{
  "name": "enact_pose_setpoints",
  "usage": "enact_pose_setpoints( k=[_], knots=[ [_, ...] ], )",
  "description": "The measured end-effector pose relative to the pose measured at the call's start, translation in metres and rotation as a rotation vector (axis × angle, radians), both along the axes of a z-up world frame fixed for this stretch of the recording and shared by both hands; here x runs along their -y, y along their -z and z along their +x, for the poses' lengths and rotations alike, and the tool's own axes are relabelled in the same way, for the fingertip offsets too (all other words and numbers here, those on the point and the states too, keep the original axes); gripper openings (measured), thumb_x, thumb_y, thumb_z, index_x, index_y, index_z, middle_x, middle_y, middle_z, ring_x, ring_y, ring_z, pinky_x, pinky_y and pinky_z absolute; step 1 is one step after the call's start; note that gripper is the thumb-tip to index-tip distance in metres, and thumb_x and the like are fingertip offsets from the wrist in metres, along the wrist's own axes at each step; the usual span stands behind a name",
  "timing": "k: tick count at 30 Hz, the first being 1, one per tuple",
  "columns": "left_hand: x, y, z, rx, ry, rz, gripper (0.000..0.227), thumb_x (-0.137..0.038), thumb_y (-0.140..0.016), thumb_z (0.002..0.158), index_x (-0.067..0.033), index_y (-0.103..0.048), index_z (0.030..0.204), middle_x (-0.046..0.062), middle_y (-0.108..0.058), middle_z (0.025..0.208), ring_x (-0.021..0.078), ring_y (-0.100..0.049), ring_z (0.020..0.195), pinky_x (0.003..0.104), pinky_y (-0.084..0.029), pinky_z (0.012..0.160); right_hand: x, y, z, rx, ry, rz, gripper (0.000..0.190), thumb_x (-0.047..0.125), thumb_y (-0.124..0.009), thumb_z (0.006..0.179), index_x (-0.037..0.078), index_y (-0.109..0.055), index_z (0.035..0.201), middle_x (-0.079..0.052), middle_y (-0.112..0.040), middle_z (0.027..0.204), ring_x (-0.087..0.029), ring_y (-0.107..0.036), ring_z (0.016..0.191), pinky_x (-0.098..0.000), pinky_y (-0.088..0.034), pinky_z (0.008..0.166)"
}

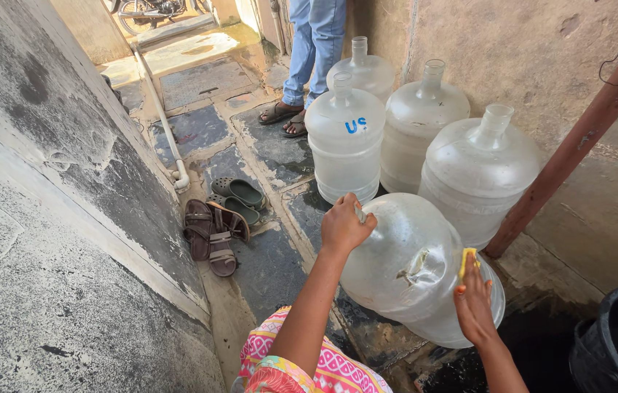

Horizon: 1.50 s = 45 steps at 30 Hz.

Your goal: The person wipes the exterior of large plastic jugs with a yellow sponge and pours a liquid from a small bowl into one of the jugs.

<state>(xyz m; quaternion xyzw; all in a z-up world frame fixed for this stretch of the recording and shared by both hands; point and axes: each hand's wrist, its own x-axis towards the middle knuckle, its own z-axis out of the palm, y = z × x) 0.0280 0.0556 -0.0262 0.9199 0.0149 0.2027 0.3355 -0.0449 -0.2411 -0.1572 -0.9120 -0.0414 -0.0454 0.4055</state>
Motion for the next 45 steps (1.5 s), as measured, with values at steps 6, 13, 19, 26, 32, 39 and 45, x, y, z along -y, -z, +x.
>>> enact_pose_setpoints(
  k=[6, 13, 19, 26, 32, 39, 45],
  knots=[
    [-0.013, 0.000, -0.001, -0.008, 0.071, -0.032, 0.035, -0.033, -0.075, 0.074, -0.0093, -0.060, 0.096, 0.011, -0.069, 0.102, 0.0355, -0.071, 0.088, 0.047, -0.055, 0.076, 0.047, 0.047, 0.005, -0.319, 0.213, 0.025, 0.121, 0.095, 0.003, 0.063, 0.027, -0.010, 0.162, -0.004, -0.012, 0.172, -0.027, 0.000, 0.160, -0.0542, 0.005, 0.127],
    [-0.012, -0.006, -0.001, 0.032, 0.141, -0.014, 0.035, -0.034, -0.076, 0.074, -0.0103, -0.060, 0.095, 0.010, -0.069, 0.103, 0.0358, -0.070, 0.086, 0.047, -0.055, 0.075, 0.012, -0.020, -0.005, -0.027, -0.059, 0.582, 0.122, 0.097, -0.003, 0.071, 0.017, -0.019, 0.162, -0.014, -0.020, 0.170, -0.034, -0.014, 0.159, -0.0533, -0.010, 0.127],
    [-0.015, -0.007, -0.011, 0.106, 0.219, -0.020, 0.034, -0.034, -0.076, 0.073, -0.0114, -0.061, 0.093, 0.007, -0.070, 0.098, 0.0331, -0.069, 0.085, 0.045, -0.054, 0.072, -0.030, -0.048, -0.018, 0.142, -0.053, 0.224, 0.122, 0.096, 0.000, 0.072, 0.015, -0.014, 0.162, -0.015, -0.014, 0.170, -0.036, -0.012, 0.156, -0.0510, -0.011, 0.124],
    [-0.032, -0.001, -0.010, 0.141, 0.218, -0.084, 0.031, -0.031, -0.076, 0.073, -0.0107, -0.061, 0.090, 0.005, -0.070, 0.095, 0.0293, -0.068, 0.079, 0.042, -0.052, 0.070, 0.037, 0.053, 0.001, -0.028, 0.225, 0.143, 0.098, 0.079, -0.016, 0.092, 0.010, -0.028, 0.160, -0.015, -0.025, 0.166, -0.038, -0.020, 0.154, -0.0511, -0.013, 0.126],
    [-0.029, -0.001, -0.009, 0.079, 0.153, -0.097, 0.032, -0.032, -0.076, 0.070, -0.0100, -0.062, 0.088, 0.006, -0.069, 0.093, 0.0280, -0.065, 0.072, 0.042, -0.050, 0.066, 0.073, 0.109, -0.003, -0.217, 0.384, 0.209, 0.085, 0.067, -0.013, 0.099, 0.010, -0.021, 0.160, -0.013, -0.011, 0.171, -0.034, -0.003, 0.157, -0.0484, -0.008, 0.125],
    [-0.025, -0.007, -0.014, 0.083, 0.183, -0.114, 0.031, -0.032, -0.075, 0.071, -0.0104, -0.061, 0.089, 0.004, -0.070, 0.094, 0.0260, -0.065, 0.069, 0.041, -0.050, 0.066, 0.073, 0.104, -0.003, -0.360, 0.531, 0.263, 0.089, 0.070, -0.011, 0.098, 0.010, -0.021, 0.162, -0.016, -0.016, 0.169, -0.035, -0.014, 0.157, -0.0520, -0.016, 0.126],
    [-0.025, -0.008, -0.015, 0.075, 0.186, -0.105, 0.031, -0.032, -0.075, 0.071, -0.0108, -0.061, 0.089, 0.005, -0.069, 0.090, 0.0274, -0.064, 0.067, 0.041, -0.050, 0.065, 0.076, 0.102, -0.013, -0.434, 0.569, 0.578, 0.100, 0.079, -0.011, 0.095, 0.007, -0.020, 0.163, -0.022, -0.026, 0.166, -0.042, -0.029, 0.152, -0.0562, -0.028, 0.122]
  ],
)
